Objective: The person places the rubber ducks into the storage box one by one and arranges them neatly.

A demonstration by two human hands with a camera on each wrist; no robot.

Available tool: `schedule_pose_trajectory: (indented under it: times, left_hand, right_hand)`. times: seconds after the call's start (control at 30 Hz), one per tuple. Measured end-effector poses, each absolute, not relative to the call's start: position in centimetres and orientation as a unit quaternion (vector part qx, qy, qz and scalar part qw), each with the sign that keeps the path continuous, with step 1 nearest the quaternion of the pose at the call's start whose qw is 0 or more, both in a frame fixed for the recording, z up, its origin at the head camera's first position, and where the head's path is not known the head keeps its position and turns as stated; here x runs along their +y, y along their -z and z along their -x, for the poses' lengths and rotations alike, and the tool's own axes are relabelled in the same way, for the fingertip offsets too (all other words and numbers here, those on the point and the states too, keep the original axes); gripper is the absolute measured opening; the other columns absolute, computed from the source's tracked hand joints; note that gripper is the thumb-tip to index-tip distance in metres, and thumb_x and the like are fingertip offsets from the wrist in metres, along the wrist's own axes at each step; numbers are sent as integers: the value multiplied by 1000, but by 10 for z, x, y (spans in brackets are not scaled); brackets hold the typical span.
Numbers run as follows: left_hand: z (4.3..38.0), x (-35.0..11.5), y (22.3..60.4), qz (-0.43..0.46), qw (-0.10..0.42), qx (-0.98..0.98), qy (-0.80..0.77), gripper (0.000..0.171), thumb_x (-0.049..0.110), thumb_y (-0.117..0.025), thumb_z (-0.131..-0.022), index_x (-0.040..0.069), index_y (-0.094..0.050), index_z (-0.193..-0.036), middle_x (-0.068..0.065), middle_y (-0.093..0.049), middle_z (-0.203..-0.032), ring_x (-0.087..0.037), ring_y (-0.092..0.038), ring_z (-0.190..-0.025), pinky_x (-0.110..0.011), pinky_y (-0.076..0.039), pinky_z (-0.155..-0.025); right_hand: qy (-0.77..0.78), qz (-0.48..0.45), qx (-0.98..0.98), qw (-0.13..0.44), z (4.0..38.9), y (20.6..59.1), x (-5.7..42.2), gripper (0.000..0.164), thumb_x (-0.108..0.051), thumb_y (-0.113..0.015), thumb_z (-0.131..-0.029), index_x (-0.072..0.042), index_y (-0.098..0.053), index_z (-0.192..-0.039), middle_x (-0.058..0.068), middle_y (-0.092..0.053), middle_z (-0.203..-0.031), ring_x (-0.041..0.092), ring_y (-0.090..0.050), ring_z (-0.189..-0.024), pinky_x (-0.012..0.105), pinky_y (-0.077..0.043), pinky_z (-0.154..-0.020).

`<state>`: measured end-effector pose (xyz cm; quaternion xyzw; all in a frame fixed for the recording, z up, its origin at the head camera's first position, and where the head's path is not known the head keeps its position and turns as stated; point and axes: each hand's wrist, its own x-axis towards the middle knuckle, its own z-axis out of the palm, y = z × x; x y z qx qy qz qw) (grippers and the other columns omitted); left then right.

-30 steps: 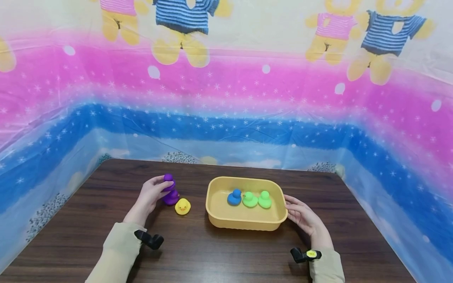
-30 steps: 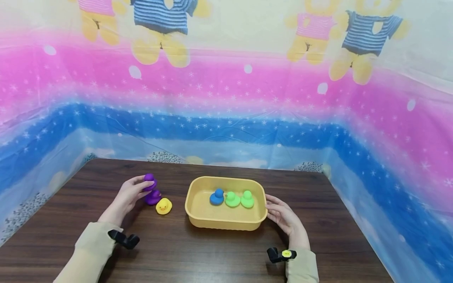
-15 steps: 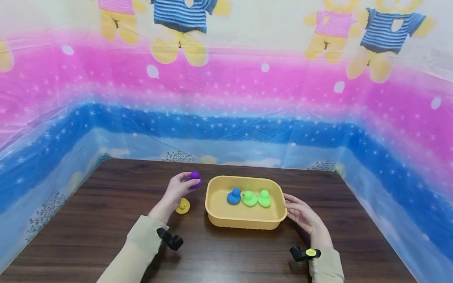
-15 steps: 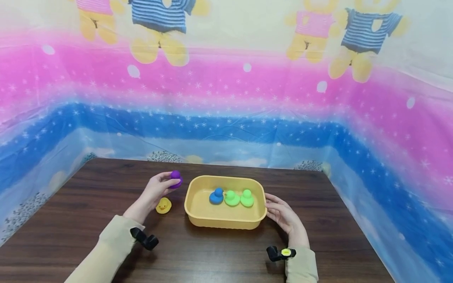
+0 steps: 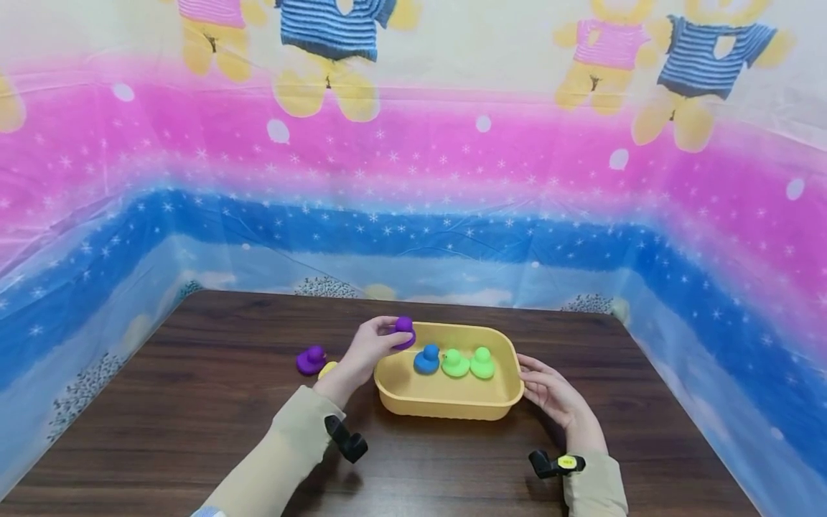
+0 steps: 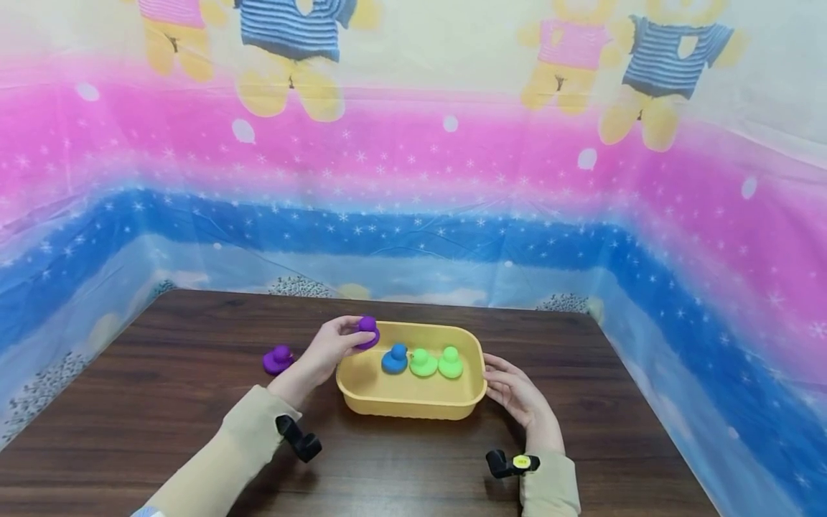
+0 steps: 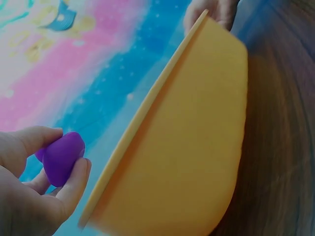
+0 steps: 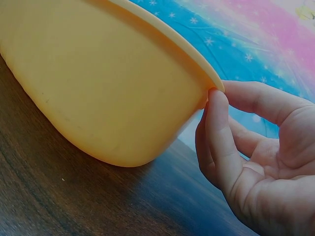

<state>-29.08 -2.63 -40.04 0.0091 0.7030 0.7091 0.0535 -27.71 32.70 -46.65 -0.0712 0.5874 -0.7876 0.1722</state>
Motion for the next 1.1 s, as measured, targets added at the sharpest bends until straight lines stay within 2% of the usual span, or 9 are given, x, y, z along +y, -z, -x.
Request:
schedule_pose_trajectory:
  times: [0.1, 0.3, 0.53, 0.63, 0.7, 0.77, 0.9, 0.97, 1.1]
  left_hand:
    - [289, -13, 401, -21, 60, 705, -706, 41, 6, -68, -90, -7, -56, -127, -23, -63, -116, -24, -68, -97, -39, -56, -93]
    - [285, 11, 406, -49, 75, 713, -695, 40, 2, -69, -88, -9, -57, -124, -26, -63, -118, -32, -67, -103, -36, -58, -87]
    - [280, 35, 413, -77, 98, 721, -681, 44, 3, -71, -86, -9, -56, -125, -27, -63, -119, -31, -66, -103, -41, -57, -88]
    - [278, 45, 414, -92, 104, 721, -679, 43, 2, -72, -85, -10, -56, -123, -25, -63, -117, -28, -64, -103, -39, -58, -86]
    - [276, 52, 415, -101, 111, 715, -683, 43, 0, -72, -84, -11, -56, -122, -25, -62, -116, -30, -64, -104, -39, -58, -85]
    - [275, 58, 415, -107, 119, 711, -685, 42, -1, -72, -84, -11, -56, -121, -26, -62, -116, -31, -64, -104, -38, -59, -85]
    - [273, 68, 417, -117, 129, 724, -668, 42, 5, -76, -83, -9, -59, -119, -21, -64, -114, -26, -64, -102, -34, -59, -82]
    - [273, 72, 418, -122, 133, 732, -657, 43, 8, -77, -83, -8, -59, -119, -19, -64, -114, -24, -64, -101, -32, -59, -80]
    - [276, 80, 419, -126, 149, 742, -641, 46, 7, -77, -83, -8, -58, -122, -19, -63, -115, -25, -63, -103, -33, -59, -81]
  right_hand:
    - [788, 69, 586, 174, 277, 467, 327, 37, 2, -39, -102, -14, -49, -134, -3, -67, -116, 7, -69, -96, 20, -56, -84]
    - [786, 65, 591, 172, 275, 467, 327, 41, 1, -40, -102, -9, -42, -141, -3, -66, -115, 6, -68, -96, 19, -56, -83]
    - [785, 75, 591, 172, 276, 465, 326, 54, 3, -40, -102, 3, -22, -152, -3, -67, -117, 7, -69, -96, 20, -56, -84]
    - [782, 79, 594, 172, 276, 464, 325, 56, 2, -40, -102, 5, -17, -153, -3, -67, -116, 6, -69, -96, 19, -55, -84]
    - [781, 83, 595, 172, 276, 464, 326, 54, 2, -40, -102, 4, -21, -152, -4, -67, -116, 6, -69, -97, 19, -55, -84]
    - [782, 87, 592, 172, 276, 464, 327, 48, 2, -40, -102, -4, -34, -149, -4, -67, -116, 6, -69, -97, 20, -56, -84]
    - [784, 91, 589, 172, 276, 465, 327, 36, 3, -40, -102, -17, -54, -128, -4, -68, -116, 7, -69, -96, 21, -56, -85]
    - [783, 90, 590, 172, 276, 465, 327, 35, 2, -40, -102, -19, -55, -125, -4, -68, -115, 7, -69, -96, 21, -56, -85]
    - [782, 83, 594, 171, 277, 464, 326, 36, 2, -41, -102, -12, -49, -135, -4, -68, -114, 7, -69, -96, 21, -56, -85]
